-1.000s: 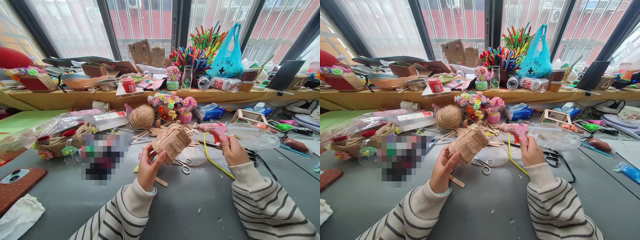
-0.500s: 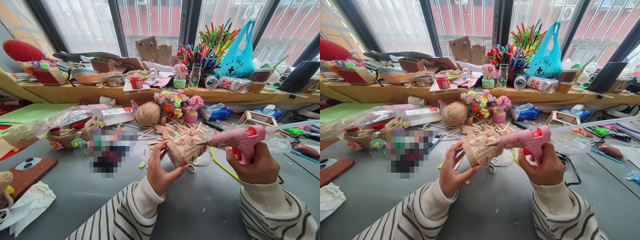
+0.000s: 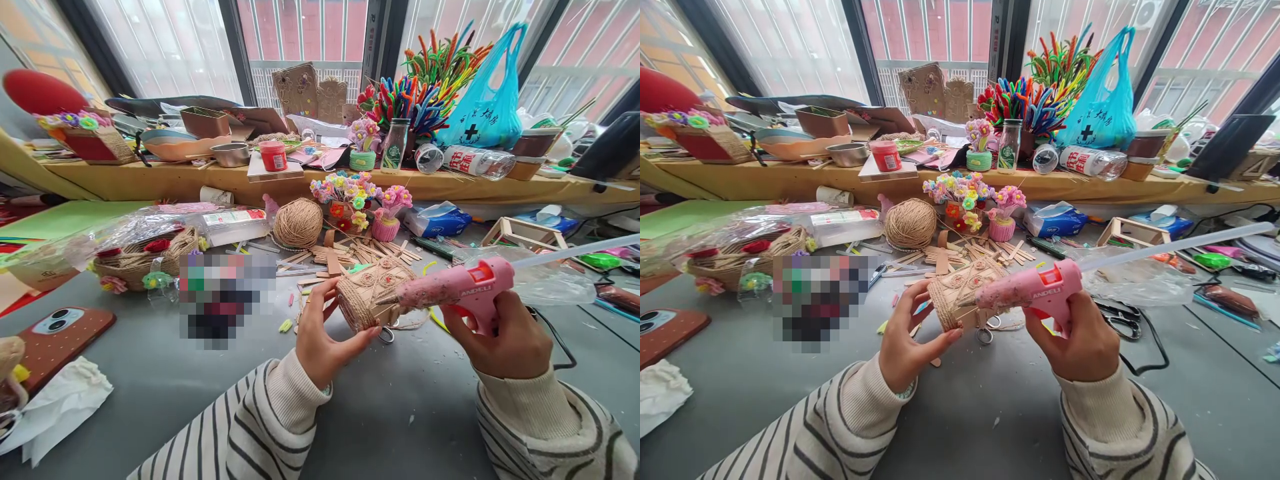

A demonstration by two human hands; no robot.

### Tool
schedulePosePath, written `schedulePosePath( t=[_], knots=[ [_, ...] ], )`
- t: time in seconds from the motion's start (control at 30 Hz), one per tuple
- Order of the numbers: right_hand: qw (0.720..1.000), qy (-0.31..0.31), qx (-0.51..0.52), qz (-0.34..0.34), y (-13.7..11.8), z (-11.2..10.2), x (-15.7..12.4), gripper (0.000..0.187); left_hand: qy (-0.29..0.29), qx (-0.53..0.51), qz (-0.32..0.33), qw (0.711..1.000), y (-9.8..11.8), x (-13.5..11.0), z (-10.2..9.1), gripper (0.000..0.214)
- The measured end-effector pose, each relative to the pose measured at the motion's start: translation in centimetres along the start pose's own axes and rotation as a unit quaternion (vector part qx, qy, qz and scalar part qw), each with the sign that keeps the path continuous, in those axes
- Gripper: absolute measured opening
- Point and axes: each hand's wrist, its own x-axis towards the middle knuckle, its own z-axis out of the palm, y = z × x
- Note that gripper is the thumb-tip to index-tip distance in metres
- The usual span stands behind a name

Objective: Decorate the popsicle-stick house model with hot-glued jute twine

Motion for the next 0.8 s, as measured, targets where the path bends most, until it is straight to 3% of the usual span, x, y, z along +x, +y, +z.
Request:
schedulePosePath(
  t=[0.8],
  knots=[
    [1.0,0.001,-0.003,-0.031,0.2,0.31,-0.35,0.033,0.001,0.0,0.009,1.0,0.17,-0.03,-0.07,0.066]
  ],
)
